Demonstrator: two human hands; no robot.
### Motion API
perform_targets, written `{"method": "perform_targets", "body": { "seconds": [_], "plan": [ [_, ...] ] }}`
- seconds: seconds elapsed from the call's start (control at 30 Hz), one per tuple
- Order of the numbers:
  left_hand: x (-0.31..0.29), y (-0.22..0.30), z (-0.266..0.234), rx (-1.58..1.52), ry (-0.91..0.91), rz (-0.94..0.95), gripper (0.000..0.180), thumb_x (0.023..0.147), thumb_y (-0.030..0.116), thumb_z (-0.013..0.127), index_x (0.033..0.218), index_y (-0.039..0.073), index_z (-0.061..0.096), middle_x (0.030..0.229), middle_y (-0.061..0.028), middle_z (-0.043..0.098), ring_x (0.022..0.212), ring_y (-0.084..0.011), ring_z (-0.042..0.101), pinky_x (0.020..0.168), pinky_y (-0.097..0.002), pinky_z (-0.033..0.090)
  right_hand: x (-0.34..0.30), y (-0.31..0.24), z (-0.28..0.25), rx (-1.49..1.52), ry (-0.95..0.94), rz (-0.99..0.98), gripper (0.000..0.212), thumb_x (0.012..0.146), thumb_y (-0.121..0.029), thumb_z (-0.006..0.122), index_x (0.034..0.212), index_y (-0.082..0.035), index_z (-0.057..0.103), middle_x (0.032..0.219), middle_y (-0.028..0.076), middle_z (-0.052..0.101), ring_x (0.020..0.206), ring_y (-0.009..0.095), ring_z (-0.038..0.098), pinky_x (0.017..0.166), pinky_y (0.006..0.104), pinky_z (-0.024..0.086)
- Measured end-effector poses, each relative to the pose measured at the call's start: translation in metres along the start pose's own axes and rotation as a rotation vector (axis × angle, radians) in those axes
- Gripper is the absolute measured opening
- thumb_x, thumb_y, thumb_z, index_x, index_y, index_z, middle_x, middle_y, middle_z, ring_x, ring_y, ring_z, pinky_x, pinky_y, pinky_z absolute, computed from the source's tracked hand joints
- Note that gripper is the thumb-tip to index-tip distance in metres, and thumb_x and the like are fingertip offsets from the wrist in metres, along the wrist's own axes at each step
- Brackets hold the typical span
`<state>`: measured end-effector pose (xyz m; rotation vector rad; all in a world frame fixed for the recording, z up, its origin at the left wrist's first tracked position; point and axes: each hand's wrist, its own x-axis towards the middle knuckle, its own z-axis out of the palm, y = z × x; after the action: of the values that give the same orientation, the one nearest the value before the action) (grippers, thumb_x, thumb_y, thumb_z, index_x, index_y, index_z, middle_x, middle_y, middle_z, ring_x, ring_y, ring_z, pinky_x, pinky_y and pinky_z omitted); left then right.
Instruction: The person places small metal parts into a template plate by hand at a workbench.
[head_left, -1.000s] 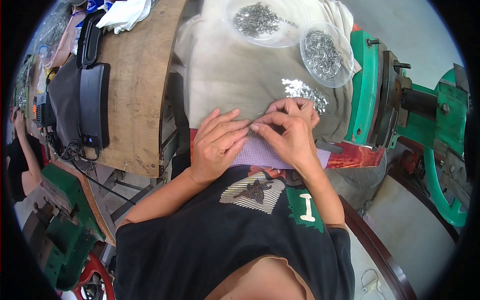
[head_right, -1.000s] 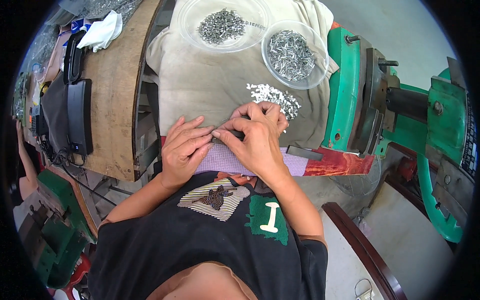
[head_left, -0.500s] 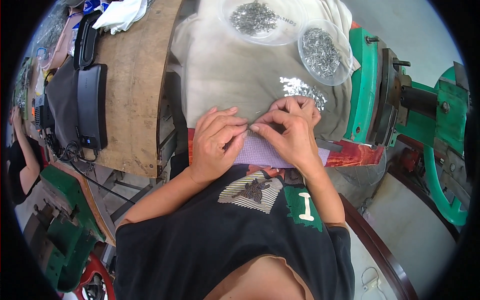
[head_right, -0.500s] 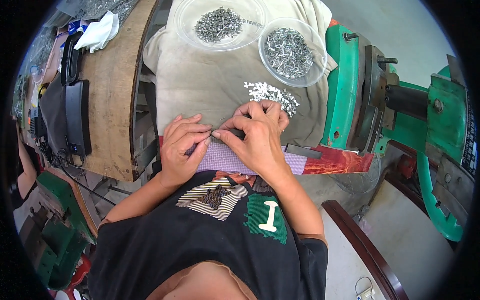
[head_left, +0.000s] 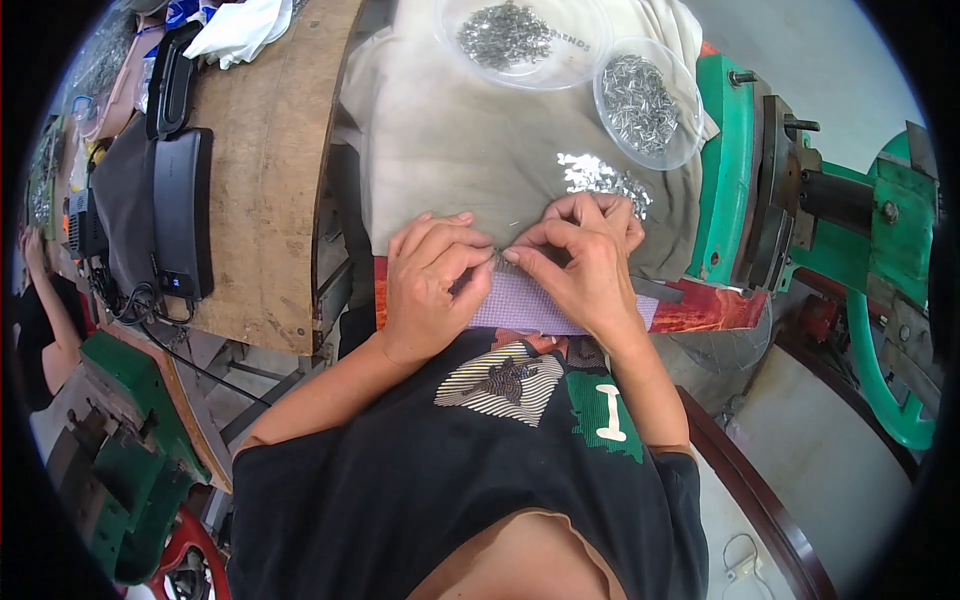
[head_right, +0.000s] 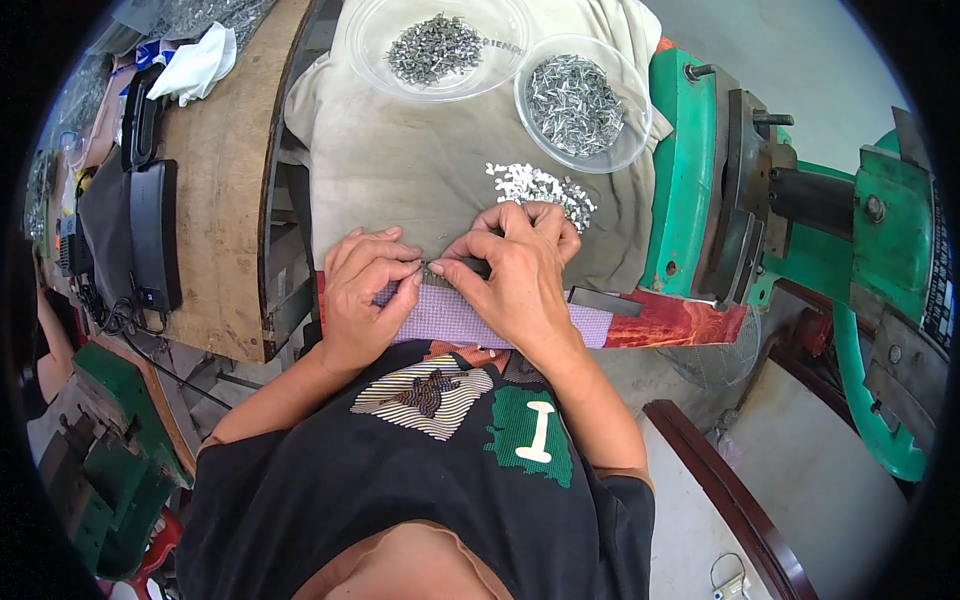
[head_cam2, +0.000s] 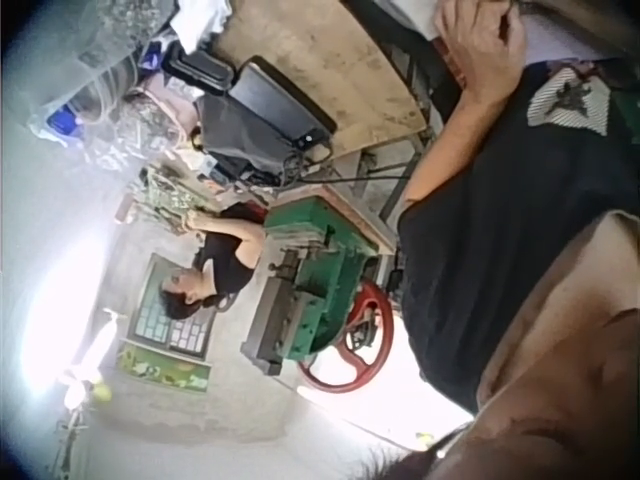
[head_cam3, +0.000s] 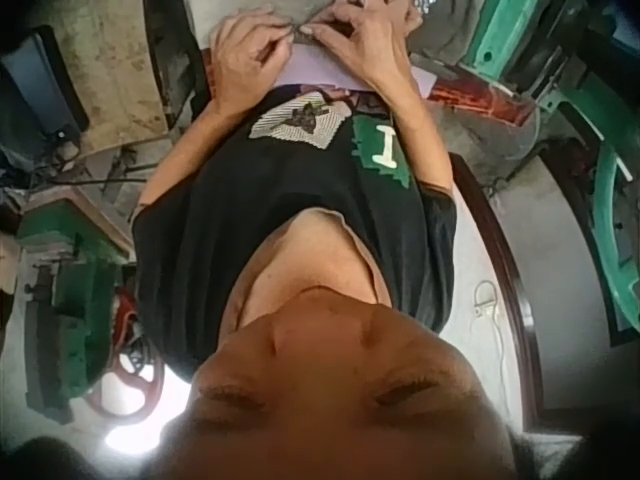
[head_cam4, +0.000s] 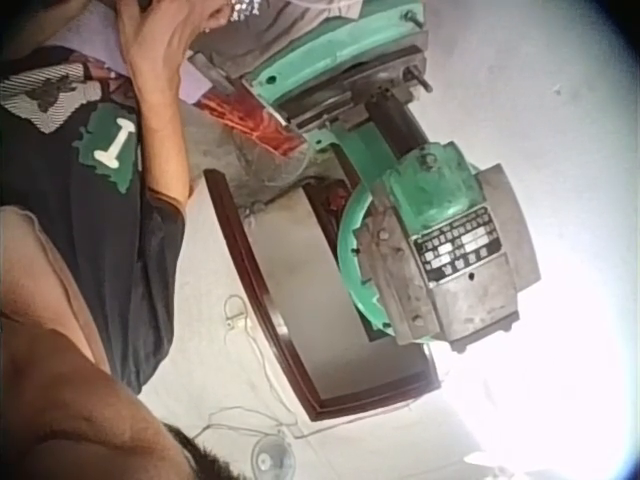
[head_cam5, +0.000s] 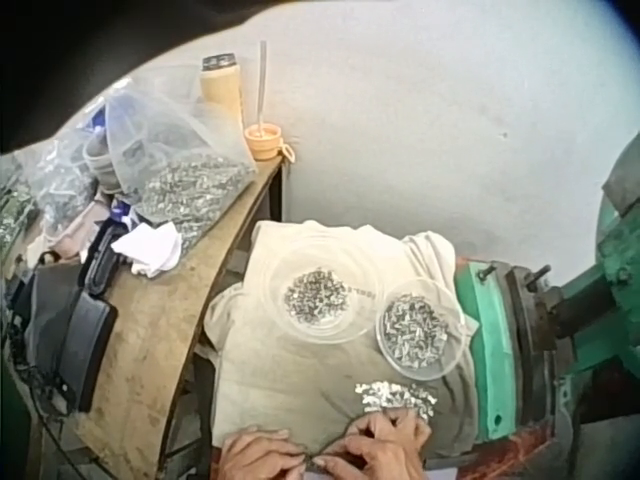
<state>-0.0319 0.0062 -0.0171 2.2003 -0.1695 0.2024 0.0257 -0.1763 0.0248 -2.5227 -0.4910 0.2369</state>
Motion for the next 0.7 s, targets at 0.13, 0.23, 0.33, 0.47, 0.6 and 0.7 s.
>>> {"method": "perform_targets", "body": {
  "seconds": [0.13,0.23,0.33,0.47,0.6,0.7],
  "plan": [
    [0.0,-0.001,-0.001,0.004,0.014,0.024,0.01,0.077,0.007,0.072,0.085,0.009,0.066,0.099,-0.0012,0.068,0.111,-0.023,0.063,0.101,-0.044,0.04,-0.003,0.002,-0.004,-0.009,-0.017,0.005,0.02,0.071,-0.03,0.083,0.082,-0.015,0.079,0.093,-0.002,0.058,0.101,0.026,0.044,0.089,0.0442,0.027],
    [0.0,-0.002,-0.001,0.003,0.011,0.039,0.011,0.077,0.007,0.072,0.086,0.009,0.067,0.099,-0.0013,0.068,0.111,-0.0231,0.063,0.101,-0.0439,0.04,-0.007,0.009,-0.006,-0.006,-0.021,0.001,0.021,0.07,-0.031,0.083,0.083,-0.015,0.079,0.092,-0.002,0.057,0.1,0.026,0.044,0.089,0.0442,0.026],
    [0.0,-0.003,-0.001,-0.002,0.01,0.043,0.012,0.077,0.007,0.072,0.087,0.009,0.067,0.099,-0.0013,0.068,0.111,-0.0232,0.063,0.101,-0.0441,0.04,-0.006,0.007,-0.005,-0.002,-0.013,0.006,0.021,0.07,-0.031,0.083,0.083,-0.015,0.079,0.091,-0.002,0.057,0.099,0.025,0.044,0.089,0.0441,0.026],
    [0.0,-0.003,-0.002,-0.001,0.002,0.047,0.012,0.077,0.007,0.072,0.087,0.009,0.067,0.099,-0.0014,0.068,0.111,-0.0233,0.063,0.101,-0.0441,0.04,-0.003,0.004,-0.003,0.013,-0.008,0.022,0.021,0.07,-0.031,0.083,0.083,-0.015,0.079,0.09,-0.002,0.058,0.099,0.025,0.044,0.089,0.0441,0.026],
    [0.0,-0.004,-0.003,0.006,-0.004,0.047,0.012,0.076,0.006,0.072,0.087,0.009,0.067,0.099,-0.0014,0.068,0.111,-0.0233,0.063,0.101,-0.0439,0.04,-0.006,0.009,-0.007,0.005,-0.016,0.024,0.022,0.07,-0.032,0.083,0.083,-0.015,0.079,0.09,-0.002,0.058,0.1,0.025,0.044,0.089,0.0443,0.026],
    [-0.002,-0.004,-0.004,0.002,-0.02,0.035,0.012,0.078,0.007,0.072,0.089,0.009,0.068,0.101,-0.0022,0.069,0.113,-0.0245,0.063,0.103,-0.0451,0.039,-0.009,0.013,-0.011,-0.03,-0.008,0.021,0.021,0.07,-0.032,0.083,0.083,-0.016,0.079,0.09,-0.003,0.058,0.1,0.025,0.044,0.089,0.0444,0.026]
  ]
}}
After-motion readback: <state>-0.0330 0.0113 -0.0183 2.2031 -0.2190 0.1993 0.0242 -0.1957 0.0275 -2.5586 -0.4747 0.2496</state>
